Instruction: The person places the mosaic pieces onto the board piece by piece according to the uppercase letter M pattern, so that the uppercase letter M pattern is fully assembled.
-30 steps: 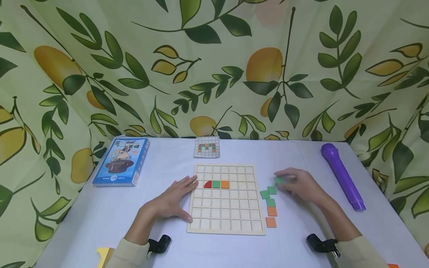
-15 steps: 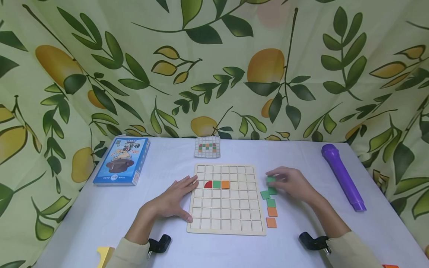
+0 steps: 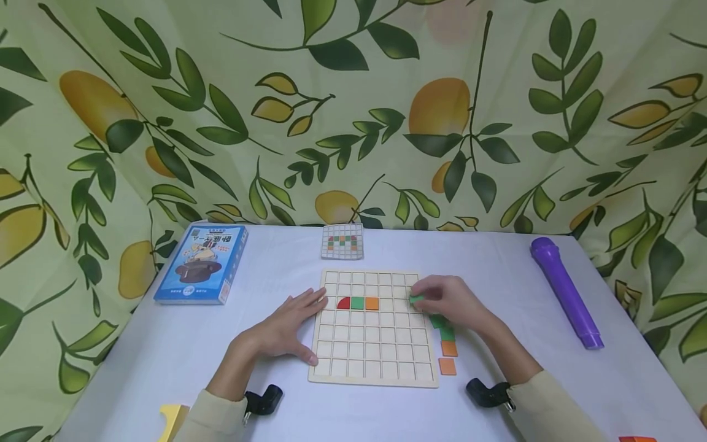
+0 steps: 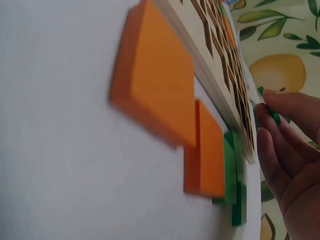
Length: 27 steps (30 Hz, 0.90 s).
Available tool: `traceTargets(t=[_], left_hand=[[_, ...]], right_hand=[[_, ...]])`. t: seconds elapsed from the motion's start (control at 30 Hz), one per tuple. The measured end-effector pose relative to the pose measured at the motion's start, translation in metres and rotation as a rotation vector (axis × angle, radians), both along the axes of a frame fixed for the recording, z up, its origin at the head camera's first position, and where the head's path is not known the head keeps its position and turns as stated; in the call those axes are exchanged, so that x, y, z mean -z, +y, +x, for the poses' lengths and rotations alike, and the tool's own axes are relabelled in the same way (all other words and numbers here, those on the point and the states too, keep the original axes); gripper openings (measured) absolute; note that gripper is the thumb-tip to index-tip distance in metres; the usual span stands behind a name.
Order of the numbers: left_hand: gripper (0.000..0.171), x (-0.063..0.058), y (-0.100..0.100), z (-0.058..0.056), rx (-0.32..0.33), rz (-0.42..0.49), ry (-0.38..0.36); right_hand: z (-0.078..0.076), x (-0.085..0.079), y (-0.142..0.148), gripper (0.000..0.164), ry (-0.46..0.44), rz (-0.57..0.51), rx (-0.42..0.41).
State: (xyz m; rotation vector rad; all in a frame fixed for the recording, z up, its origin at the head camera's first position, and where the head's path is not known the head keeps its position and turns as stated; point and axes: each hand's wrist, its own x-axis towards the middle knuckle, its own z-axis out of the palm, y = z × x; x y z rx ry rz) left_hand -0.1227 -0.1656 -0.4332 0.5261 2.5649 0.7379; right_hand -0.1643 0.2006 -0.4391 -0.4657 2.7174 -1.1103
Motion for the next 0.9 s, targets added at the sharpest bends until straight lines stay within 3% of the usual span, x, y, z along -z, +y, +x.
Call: traceTargets(t=[0.13, 0.47, 0.9], left_hand=[[0.116, -0.001, 0.000, 0.000, 0.002, 0.000, -0.001], [0.116, -0.001, 0.000, 0.000, 0.001, 0.004, -0.009], [0.116, -0.002, 0.001, 0.000, -0.004, 0.010, -0.012]], right_hand=[[-0.001, 0.000, -0.011, 0.012, 0.018, -0.028, -0.043], [0.002, 0.000, -0.033, 0.019, -0.003, -0.065, -0.117], [0.002, 0.006, -0.046, 0.022, -0.020, -0.032, -0.088]])
